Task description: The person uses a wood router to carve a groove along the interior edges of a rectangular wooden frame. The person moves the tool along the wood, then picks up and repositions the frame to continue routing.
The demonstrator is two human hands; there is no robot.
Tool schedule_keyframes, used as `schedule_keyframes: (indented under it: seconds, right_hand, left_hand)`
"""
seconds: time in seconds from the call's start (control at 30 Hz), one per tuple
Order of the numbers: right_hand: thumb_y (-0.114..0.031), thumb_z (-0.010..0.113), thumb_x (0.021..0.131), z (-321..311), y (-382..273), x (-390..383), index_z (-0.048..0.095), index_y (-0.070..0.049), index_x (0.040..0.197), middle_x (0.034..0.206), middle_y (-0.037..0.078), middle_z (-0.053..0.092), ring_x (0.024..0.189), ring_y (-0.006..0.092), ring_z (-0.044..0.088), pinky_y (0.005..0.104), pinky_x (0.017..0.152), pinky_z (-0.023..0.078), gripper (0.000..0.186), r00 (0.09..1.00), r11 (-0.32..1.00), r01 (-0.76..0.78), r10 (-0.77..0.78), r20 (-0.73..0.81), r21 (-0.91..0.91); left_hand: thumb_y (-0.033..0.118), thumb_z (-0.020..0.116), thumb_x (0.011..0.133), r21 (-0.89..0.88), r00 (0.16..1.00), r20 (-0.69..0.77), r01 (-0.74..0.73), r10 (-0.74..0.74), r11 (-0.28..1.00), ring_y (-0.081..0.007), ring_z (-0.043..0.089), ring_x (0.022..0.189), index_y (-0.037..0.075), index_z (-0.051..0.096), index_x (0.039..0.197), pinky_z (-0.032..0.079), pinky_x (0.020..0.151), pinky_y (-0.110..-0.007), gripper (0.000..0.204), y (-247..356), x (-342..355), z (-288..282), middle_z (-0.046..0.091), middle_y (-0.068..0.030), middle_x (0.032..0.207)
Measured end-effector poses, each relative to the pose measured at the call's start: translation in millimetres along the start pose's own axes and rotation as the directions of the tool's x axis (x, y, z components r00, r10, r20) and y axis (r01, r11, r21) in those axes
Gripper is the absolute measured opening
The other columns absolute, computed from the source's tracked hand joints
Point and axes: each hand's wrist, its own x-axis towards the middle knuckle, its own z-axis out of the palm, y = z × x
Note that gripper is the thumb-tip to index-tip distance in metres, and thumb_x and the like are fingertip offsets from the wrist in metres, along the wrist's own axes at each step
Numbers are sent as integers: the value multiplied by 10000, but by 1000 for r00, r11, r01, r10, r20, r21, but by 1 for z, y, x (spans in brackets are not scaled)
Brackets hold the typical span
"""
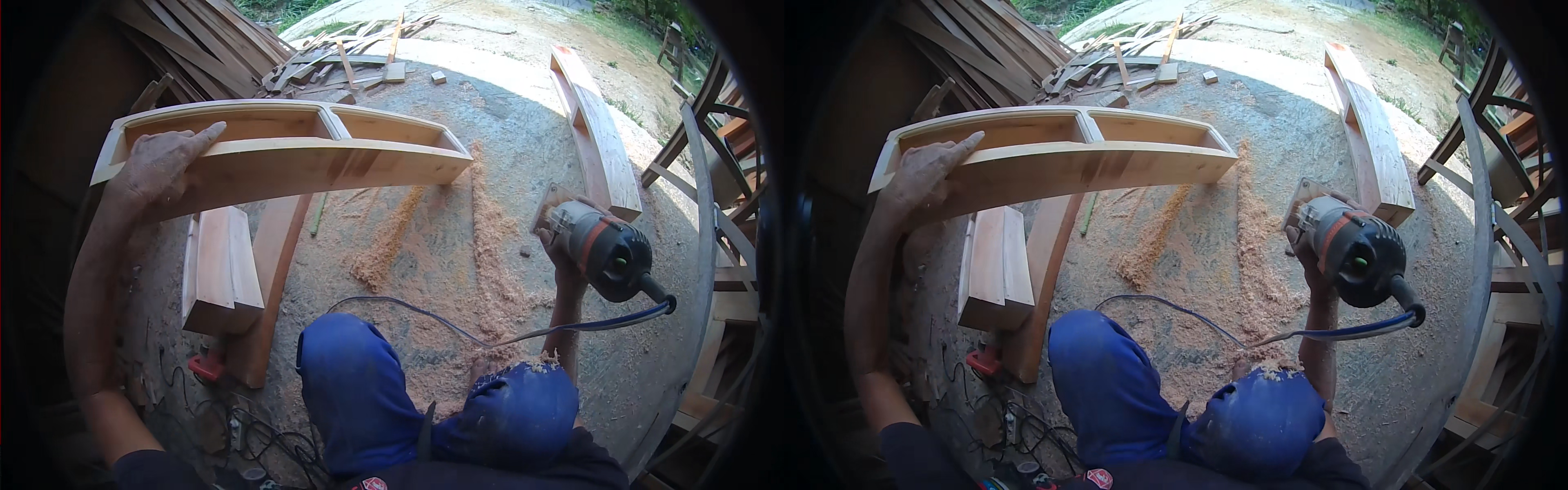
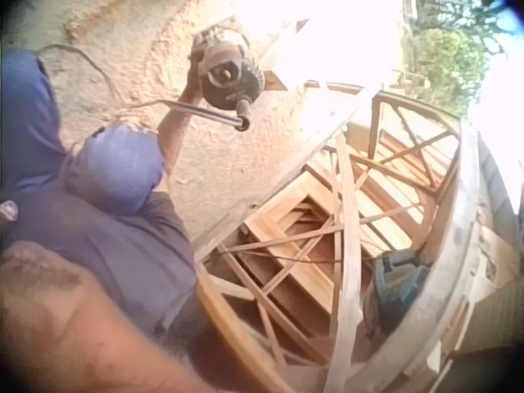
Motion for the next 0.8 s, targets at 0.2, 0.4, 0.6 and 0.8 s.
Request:
schedule_keyframes:
  seconds: [0.2,0.4,0.6,0.8]
  right_hand:
    - [-58,908,755,1,-13,7,490,-22,1413,1237,105,600,1125,201,592,365,997,524,780,1000,1000,0,0,5,-2]
    - [-93,919,726,-4,-21,6,506,-63,1426,1272,108,597,1213,239,582,364,1125,437,814,997,998,60,-59,-59,16]
    - [-93,923,714,-15,-13,-1,507,-55,1409,1279,113,595,1205,239,591,364,1129,437,811,999,998,21,-23,-40,-64]
    - [-72,923,710,-25,-21,4,504,-41,1394,1264,117,592,1174,233,597,367,1082,472,804,997,995,51,-56,-55,-87]
  left_hand:
    - [-52,711,797,380,733,-585,-131,348,916,-276,646,1155,102,528,1513,453,1105,-436,755,-50,22,-6,705,-101,1198]
    - [-27,741,792,354,450,-809,-138,377,925,-248,664,1106,174,584,1470,500,1090,-397,725,-34,77,-35,731,-45,1109]
    - [-52,723,821,301,371,-877,-70,305,951,-213,674,1119,257,519,1528,505,1148,-394,798,-31,110,-44,725,-8,1032]
    - [-18,717,894,86,20,-996,-151,90,985,-303,607,1289,225,384,1605,527,1095,-409,822,4,118,-51,655,-94,1338]
